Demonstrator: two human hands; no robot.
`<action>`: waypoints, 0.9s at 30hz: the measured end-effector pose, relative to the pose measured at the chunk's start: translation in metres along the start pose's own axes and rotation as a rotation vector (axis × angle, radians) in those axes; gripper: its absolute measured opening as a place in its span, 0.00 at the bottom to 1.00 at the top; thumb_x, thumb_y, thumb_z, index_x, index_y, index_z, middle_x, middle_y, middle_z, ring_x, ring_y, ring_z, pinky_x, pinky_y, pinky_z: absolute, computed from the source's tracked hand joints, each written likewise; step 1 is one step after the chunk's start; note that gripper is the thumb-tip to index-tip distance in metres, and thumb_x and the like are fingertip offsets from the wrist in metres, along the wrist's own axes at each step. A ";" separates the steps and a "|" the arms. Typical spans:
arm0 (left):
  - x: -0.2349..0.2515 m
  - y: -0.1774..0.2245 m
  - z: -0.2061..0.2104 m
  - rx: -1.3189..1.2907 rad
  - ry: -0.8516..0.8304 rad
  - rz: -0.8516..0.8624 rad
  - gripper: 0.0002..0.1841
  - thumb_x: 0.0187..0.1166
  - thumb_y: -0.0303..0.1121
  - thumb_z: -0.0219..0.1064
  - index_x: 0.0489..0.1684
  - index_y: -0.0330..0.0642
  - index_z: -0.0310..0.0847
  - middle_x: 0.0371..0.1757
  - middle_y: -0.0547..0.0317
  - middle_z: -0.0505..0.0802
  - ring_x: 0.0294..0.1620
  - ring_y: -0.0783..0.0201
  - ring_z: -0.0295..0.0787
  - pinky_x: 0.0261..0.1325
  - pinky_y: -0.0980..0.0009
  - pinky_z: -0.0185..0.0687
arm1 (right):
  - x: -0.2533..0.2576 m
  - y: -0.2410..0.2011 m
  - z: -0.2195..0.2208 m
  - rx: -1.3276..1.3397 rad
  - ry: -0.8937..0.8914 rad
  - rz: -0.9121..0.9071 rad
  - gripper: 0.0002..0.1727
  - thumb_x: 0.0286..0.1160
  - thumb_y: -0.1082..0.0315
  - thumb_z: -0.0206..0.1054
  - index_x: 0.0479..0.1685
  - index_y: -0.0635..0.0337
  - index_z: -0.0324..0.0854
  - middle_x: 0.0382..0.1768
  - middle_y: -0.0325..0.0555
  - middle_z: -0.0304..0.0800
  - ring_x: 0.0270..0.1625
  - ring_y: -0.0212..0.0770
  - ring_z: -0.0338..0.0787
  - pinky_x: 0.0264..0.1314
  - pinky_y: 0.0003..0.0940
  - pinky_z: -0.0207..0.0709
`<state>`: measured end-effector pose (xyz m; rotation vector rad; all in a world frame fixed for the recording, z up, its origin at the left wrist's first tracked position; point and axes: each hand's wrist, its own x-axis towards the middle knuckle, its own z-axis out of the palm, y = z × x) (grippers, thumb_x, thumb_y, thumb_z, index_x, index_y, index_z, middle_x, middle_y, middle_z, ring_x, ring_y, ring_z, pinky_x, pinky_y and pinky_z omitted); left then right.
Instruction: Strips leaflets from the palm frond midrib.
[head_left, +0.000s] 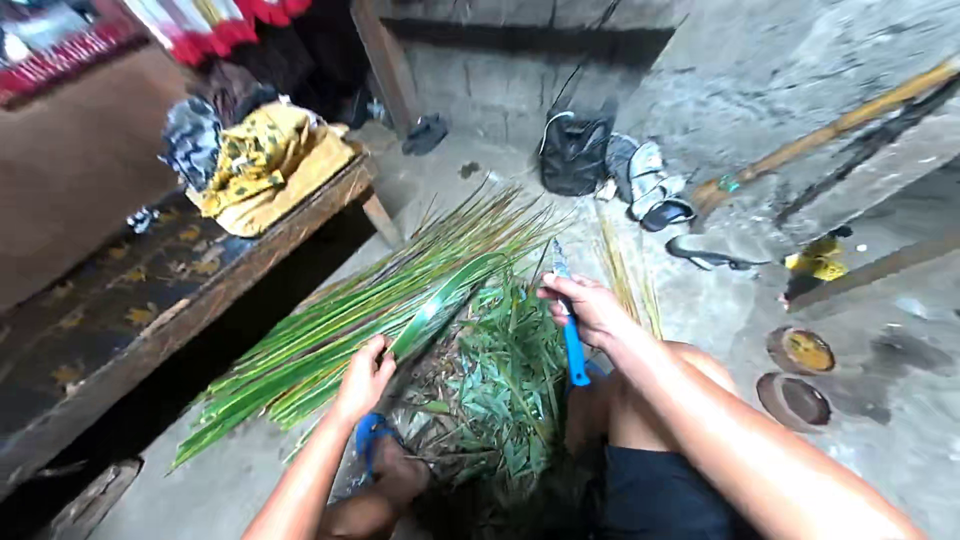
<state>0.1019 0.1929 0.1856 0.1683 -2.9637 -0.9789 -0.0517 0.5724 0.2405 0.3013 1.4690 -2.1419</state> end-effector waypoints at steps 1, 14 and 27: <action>-0.007 0.012 0.003 -0.017 0.018 0.029 0.13 0.80 0.32 0.57 0.53 0.37 0.85 0.44 0.52 0.91 0.41 0.63 0.88 0.48 0.61 0.86 | 0.000 -0.003 -0.001 0.030 0.003 0.009 0.14 0.88 0.63 0.63 0.61 0.63 0.75 0.36 0.48 0.92 0.17 0.30 0.78 0.16 0.21 0.70; -0.040 0.081 0.048 -0.232 -0.139 0.148 0.09 0.74 0.29 0.63 0.45 0.38 0.88 0.37 0.59 0.91 0.37 0.70 0.88 0.46 0.69 0.87 | -0.014 -0.069 0.021 0.130 -0.132 -0.362 0.15 0.88 0.65 0.63 0.66 0.61 0.77 0.35 0.49 0.88 0.18 0.32 0.78 0.17 0.23 0.74; 0.054 0.235 0.008 -1.052 -0.141 0.101 0.11 0.91 0.28 0.55 0.58 0.30 0.76 0.43 0.46 0.95 0.36 0.55 0.96 0.40 0.62 0.95 | -0.014 -0.054 0.057 -0.340 -0.420 -0.532 0.14 0.87 0.62 0.64 0.59 0.63 0.82 0.18 0.45 0.81 0.15 0.34 0.78 0.20 0.26 0.76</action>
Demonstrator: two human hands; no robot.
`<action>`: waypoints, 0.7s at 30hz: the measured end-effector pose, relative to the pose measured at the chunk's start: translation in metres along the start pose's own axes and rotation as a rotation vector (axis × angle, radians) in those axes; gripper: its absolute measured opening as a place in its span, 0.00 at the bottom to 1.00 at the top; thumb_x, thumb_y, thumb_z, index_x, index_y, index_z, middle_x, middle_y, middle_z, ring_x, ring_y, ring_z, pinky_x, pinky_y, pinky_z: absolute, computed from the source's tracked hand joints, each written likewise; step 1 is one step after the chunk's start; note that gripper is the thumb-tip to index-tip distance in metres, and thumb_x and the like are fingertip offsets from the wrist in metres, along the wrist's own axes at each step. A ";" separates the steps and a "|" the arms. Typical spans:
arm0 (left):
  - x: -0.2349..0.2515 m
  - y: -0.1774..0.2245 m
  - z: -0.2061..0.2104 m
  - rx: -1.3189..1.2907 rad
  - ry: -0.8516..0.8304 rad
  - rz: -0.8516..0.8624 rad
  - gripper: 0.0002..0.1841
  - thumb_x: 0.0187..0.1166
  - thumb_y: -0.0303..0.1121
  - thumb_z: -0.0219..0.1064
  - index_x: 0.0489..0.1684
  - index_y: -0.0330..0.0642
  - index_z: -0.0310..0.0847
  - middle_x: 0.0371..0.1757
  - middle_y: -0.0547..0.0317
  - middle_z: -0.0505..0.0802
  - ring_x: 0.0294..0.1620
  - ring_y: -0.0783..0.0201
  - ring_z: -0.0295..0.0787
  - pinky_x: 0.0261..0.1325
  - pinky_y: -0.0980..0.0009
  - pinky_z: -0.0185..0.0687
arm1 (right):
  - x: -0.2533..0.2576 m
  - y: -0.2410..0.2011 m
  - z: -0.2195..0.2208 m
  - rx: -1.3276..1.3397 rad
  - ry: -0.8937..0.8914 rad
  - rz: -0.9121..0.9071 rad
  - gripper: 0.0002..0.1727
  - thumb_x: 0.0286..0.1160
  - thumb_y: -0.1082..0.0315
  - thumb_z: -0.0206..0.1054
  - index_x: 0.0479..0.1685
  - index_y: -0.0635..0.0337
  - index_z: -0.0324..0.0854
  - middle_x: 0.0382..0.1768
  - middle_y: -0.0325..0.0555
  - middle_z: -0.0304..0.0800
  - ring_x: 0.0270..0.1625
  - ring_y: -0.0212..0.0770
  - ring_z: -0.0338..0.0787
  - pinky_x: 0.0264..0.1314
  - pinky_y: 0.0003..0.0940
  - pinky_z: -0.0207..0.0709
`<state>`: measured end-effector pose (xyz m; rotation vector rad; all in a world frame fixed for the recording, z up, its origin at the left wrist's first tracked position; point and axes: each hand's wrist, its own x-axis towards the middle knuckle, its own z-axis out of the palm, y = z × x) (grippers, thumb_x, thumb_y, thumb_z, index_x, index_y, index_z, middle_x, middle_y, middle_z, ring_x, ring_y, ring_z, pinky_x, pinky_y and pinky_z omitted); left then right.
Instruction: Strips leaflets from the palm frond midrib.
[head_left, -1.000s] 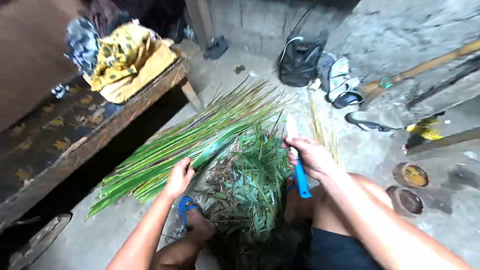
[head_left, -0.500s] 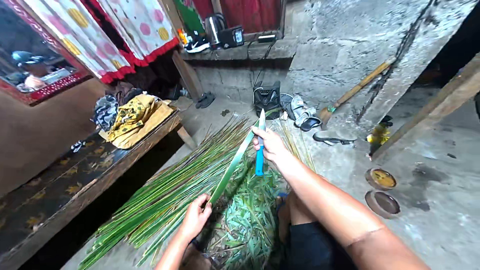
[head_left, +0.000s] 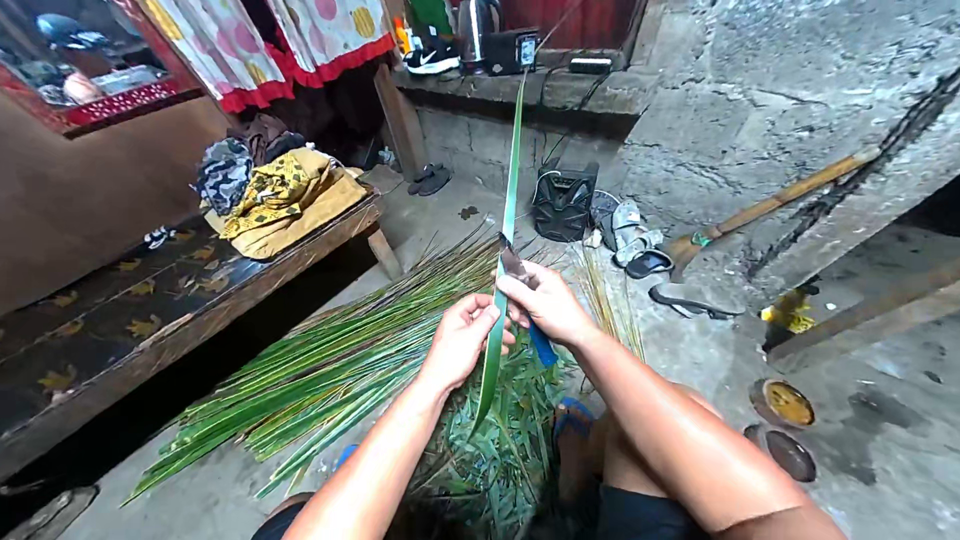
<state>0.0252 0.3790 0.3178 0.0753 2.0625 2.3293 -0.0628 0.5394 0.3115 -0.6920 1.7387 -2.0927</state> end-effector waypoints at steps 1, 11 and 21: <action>0.006 0.007 0.000 0.026 0.023 0.019 0.10 0.91 0.28 0.55 0.57 0.29 0.78 0.40 0.47 0.95 0.34 0.56 0.96 0.39 0.63 0.95 | 0.002 -0.007 -0.004 -0.041 -0.062 -0.015 0.17 0.91 0.58 0.58 0.64 0.60 0.80 0.18 0.43 0.79 0.15 0.34 0.77 0.20 0.27 0.76; 0.011 0.051 -0.007 0.136 0.033 0.185 0.08 0.88 0.25 0.59 0.52 0.30 0.81 0.38 0.47 0.95 0.30 0.60 0.94 0.38 0.68 0.94 | -0.012 -0.034 -0.029 0.175 -0.284 -0.052 0.24 0.85 0.72 0.61 0.80 0.57 0.71 0.30 0.47 0.90 0.21 0.34 0.86 0.24 0.26 0.83; -0.017 0.083 0.024 0.014 -0.029 0.103 0.08 0.86 0.25 0.61 0.39 0.33 0.85 0.25 0.56 0.89 0.16 0.75 0.77 0.20 0.83 0.73 | -0.041 -0.059 -0.037 0.194 -0.453 -0.065 0.21 0.84 0.71 0.62 0.74 0.58 0.78 0.28 0.41 0.92 0.19 0.28 0.84 0.21 0.20 0.78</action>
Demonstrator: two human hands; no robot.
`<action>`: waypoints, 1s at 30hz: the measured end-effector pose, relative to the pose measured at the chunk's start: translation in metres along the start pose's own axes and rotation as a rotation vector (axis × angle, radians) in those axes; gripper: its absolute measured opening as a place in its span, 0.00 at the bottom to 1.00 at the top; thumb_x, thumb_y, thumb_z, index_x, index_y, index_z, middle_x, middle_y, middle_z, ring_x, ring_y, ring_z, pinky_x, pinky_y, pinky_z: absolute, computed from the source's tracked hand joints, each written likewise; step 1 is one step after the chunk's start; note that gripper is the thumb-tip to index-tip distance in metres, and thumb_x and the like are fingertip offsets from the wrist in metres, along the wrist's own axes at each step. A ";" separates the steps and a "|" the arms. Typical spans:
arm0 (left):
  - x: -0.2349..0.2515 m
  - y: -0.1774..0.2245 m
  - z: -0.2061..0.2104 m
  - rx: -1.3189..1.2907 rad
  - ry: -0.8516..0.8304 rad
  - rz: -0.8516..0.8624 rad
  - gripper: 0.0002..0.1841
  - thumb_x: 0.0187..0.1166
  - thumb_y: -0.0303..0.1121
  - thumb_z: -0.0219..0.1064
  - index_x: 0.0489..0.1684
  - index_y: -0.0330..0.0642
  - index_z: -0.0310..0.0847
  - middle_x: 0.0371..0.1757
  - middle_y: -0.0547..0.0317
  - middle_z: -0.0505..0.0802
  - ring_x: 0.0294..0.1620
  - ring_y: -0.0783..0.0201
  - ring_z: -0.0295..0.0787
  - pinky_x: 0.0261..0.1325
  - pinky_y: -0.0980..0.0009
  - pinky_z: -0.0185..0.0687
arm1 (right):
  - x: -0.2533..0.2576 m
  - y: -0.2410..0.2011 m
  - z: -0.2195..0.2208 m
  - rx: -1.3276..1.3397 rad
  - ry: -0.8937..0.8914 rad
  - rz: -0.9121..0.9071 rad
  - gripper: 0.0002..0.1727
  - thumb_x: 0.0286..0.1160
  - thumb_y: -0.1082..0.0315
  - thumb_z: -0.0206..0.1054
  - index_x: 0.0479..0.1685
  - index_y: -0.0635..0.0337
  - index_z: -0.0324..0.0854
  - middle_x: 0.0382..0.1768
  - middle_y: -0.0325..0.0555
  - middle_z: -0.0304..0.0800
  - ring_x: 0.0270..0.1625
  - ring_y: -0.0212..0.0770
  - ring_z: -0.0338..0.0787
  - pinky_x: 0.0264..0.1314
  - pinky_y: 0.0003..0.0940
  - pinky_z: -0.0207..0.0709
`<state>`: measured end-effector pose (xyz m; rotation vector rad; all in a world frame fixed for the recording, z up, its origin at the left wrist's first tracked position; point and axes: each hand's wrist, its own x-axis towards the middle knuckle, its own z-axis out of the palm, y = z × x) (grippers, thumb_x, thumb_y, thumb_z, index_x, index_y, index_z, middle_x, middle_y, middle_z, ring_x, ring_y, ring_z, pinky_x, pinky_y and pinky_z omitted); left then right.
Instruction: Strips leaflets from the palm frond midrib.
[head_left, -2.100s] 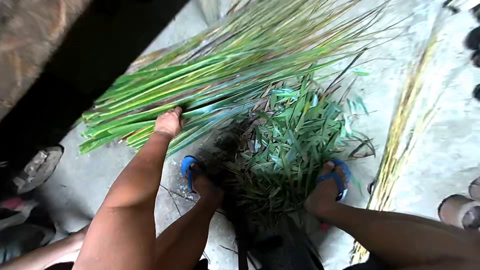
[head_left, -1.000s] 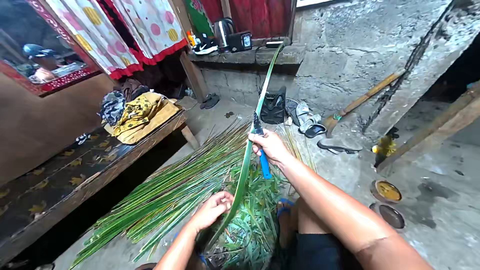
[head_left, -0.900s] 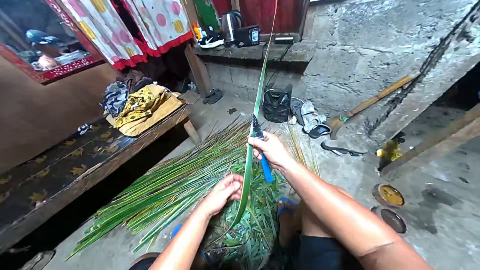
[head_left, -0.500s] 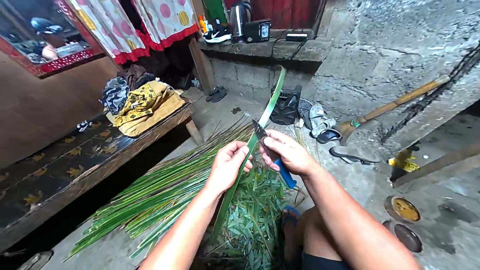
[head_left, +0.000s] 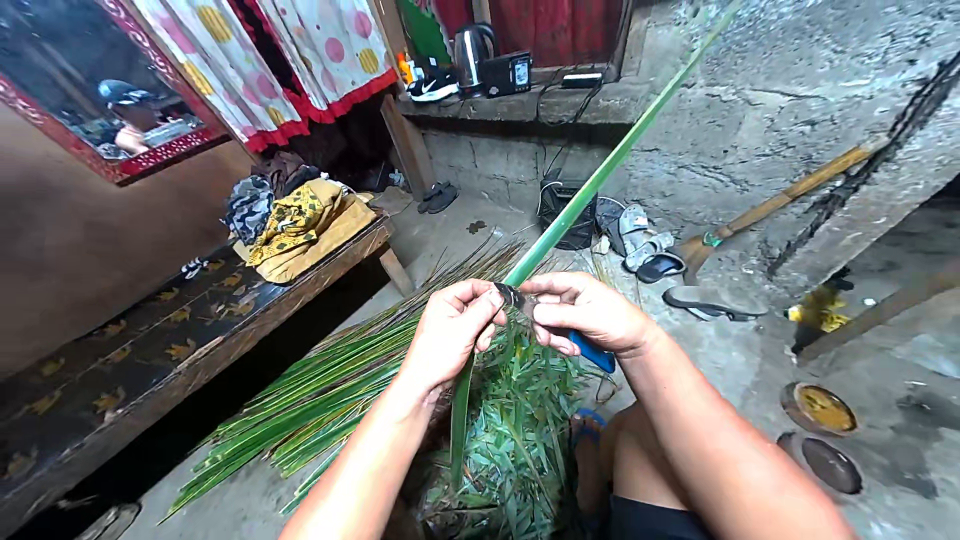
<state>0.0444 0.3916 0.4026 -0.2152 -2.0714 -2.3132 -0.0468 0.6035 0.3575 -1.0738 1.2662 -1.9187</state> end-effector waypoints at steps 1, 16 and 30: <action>-0.002 0.004 0.001 -0.020 -0.035 -0.028 0.08 0.86 0.25 0.60 0.39 0.34 0.85 0.24 0.58 0.88 0.16 0.77 0.76 0.20 0.84 0.72 | -0.002 -0.001 -0.001 0.001 -0.030 -0.011 0.20 0.83 0.70 0.63 0.73 0.57 0.80 0.28 0.40 0.92 0.20 0.27 0.84 0.20 0.19 0.77; -0.022 0.020 -0.006 -0.075 -0.180 -0.138 0.09 0.87 0.28 0.58 0.40 0.39 0.85 0.23 0.65 0.85 0.14 0.80 0.72 0.18 0.86 0.69 | -0.014 -0.003 0.006 -0.198 -0.070 -0.187 0.16 0.86 0.68 0.64 0.68 0.60 0.83 0.33 0.36 0.92 0.24 0.25 0.84 0.26 0.19 0.79; -0.043 0.028 -0.007 -0.182 -0.193 -0.174 0.10 0.89 0.28 0.54 0.41 0.40 0.83 0.25 0.65 0.85 0.14 0.80 0.72 0.17 0.87 0.69 | -0.006 -0.026 0.029 -0.350 0.053 -0.351 0.16 0.88 0.68 0.61 0.69 0.61 0.82 0.38 0.40 0.93 0.26 0.27 0.85 0.28 0.21 0.81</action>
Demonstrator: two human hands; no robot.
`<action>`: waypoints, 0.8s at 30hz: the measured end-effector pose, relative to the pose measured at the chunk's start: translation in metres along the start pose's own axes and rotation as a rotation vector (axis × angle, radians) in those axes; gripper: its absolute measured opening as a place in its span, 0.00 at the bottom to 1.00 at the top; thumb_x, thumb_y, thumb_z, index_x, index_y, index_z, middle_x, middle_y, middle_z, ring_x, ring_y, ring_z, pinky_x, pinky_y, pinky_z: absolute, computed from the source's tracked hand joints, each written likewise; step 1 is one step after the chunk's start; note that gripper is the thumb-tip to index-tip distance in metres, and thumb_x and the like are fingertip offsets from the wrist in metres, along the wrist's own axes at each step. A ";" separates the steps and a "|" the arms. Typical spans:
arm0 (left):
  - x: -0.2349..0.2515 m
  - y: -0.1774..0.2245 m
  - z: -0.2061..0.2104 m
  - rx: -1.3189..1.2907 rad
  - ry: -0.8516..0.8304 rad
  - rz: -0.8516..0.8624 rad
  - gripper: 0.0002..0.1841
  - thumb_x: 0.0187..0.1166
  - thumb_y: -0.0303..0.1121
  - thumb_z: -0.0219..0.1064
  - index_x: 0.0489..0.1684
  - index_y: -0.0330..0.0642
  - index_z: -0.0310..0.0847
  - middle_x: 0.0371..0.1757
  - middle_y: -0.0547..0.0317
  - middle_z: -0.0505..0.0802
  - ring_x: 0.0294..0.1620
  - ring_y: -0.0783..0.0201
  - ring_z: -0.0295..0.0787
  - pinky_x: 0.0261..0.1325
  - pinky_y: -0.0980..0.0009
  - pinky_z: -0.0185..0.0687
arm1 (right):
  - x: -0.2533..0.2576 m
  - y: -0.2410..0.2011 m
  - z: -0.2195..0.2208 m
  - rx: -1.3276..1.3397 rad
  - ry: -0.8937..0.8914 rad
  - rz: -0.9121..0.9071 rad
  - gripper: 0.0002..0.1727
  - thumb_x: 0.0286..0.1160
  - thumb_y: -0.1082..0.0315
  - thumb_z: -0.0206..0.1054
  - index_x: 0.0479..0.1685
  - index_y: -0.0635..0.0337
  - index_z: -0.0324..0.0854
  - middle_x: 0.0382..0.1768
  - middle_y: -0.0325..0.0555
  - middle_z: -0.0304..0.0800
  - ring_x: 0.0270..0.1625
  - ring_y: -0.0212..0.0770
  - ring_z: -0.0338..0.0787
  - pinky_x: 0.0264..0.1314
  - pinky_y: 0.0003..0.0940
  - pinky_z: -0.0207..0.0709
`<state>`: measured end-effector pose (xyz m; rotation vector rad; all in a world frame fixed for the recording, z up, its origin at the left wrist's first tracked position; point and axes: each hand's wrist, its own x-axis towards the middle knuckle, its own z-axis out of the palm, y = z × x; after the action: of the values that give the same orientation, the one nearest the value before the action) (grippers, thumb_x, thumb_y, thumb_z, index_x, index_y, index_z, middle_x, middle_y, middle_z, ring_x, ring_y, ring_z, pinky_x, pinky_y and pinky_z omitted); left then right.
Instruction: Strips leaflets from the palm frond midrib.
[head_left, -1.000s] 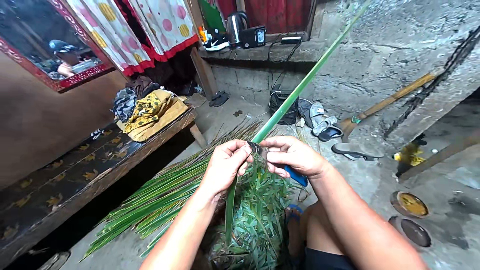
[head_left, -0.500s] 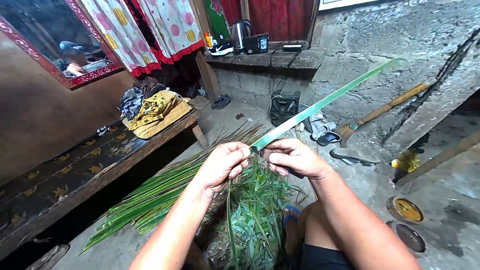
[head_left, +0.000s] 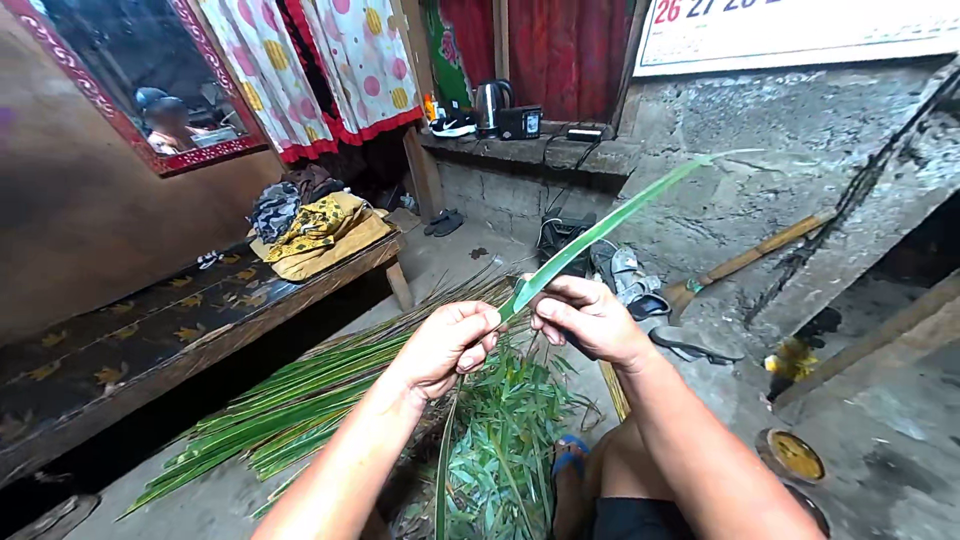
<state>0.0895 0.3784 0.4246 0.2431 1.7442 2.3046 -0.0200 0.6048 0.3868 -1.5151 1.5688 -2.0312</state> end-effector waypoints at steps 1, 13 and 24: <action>-0.001 0.001 0.000 -0.009 -0.003 0.003 0.10 0.88 0.28 0.54 0.41 0.41 0.82 0.26 0.65 0.85 0.14 0.80 0.72 0.18 0.87 0.69 | 0.004 -0.004 -0.001 -0.005 0.000 0.003 0.17 0.88 0.68 0.62 0.70 0.60 0.81 0.37 0.41 0.93 0.26 0.27 0.85 0.28 0.21 0.81; -0.023 -0.010 -0.021 -0.076 0.111 0.061 0.11 0.88 0.29 0.53 0.39 0.42 0.82 0.25 0.65 0.84 0.13 0.79 0.72 0.17 0.86 0.70 | 0.082 -0.081 -0.044 0.019 0.128 0.239 0.22 0.84 0.66 0.58 0.76 0.51 0.74 0.26 0.42 0.86 0.17 0.29 0.79 0.19 0.22 0.76; -0.033 -0.062 -0.080 -0.115 0.218 0.090 0.11 0.87 0.31 0.55 0.37 0.42 0.83 0.26 0.62 0.86 0.16 0.77 0.76 0.19 0.83 0.75 | 0.181 -0.138 -0.070 -0.079 0.263 0.334 0.24 0.91 0.68 0.54 0.85 0.50 0.66 0.32 0.42 0.86 0.20 0.27 0.78 0.20 0.19 0.73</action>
<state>0.1042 0.3110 0.3435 0.0514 1.7213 2.5713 -0.1010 0.5934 0.6101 -0.9519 1.8691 -2.0531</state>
